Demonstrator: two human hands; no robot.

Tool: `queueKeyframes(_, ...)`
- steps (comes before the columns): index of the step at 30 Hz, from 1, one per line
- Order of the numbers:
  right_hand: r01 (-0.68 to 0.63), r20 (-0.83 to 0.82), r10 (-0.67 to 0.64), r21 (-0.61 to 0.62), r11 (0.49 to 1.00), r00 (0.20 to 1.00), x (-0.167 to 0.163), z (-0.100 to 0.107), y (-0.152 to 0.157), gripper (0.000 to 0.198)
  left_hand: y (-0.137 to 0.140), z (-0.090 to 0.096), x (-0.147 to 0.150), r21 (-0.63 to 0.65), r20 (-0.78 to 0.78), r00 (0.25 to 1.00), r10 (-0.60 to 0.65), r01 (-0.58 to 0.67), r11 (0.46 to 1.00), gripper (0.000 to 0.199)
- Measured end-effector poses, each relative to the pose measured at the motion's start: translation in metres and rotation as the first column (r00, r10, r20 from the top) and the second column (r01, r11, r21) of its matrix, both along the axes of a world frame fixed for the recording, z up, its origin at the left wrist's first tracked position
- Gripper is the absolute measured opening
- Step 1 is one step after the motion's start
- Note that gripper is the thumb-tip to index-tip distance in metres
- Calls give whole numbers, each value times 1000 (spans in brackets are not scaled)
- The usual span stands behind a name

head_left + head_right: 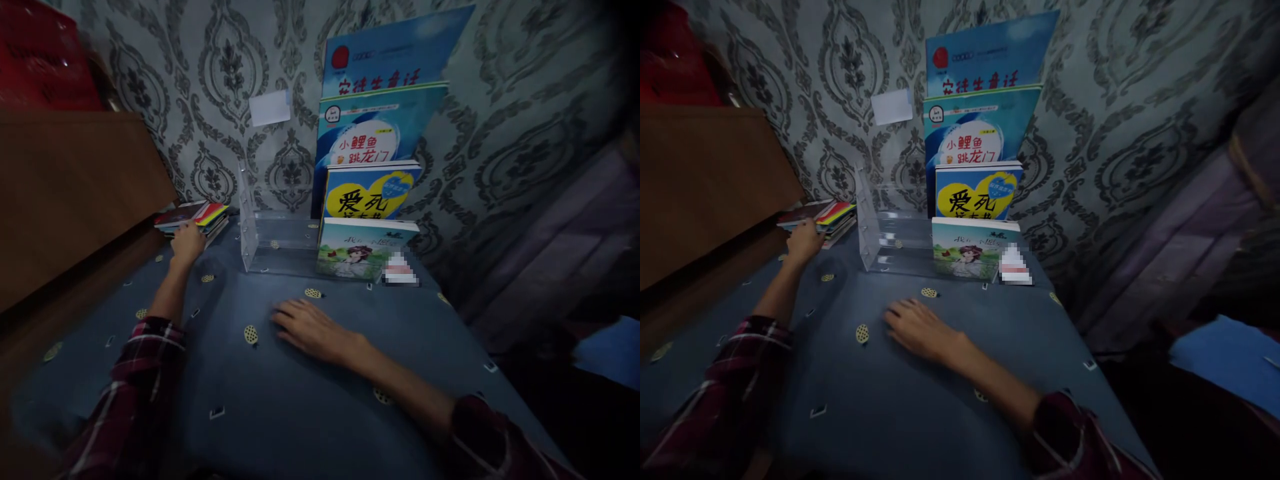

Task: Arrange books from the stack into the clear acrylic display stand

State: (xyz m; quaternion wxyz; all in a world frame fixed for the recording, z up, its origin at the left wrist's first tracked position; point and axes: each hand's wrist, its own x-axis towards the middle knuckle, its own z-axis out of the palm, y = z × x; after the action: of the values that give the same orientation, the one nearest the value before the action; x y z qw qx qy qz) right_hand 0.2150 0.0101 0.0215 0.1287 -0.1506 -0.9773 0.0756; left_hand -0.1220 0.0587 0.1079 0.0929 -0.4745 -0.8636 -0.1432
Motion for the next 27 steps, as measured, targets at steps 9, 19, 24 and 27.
queueKeyframes(9, 20, -160, -35, -95, 995, 986, 2, -22, -3, 27, 27, -11, -74, 21, -23, 995, -94, 95, 995, 60)
queueKeyframes(19, 12, -181, -33, -112, 994, 983, 1, -25, -1, 28, 65, -11, -95, -154, -155, 980, -122, 98, 983, 53)
queueKeyframes(24, 9, -185, -34, -135, 991, 982, 2, -21, -1, 29, 67, -9, -94, -203, -208, 969, -132, 89, 975, 48)
queueKeyframes(27, 20, -171, -44, -143, 989, 984, 3, -20, -2, 29, 62, -9, -91, -224, -247, 960, -135, 79, 971, 48)
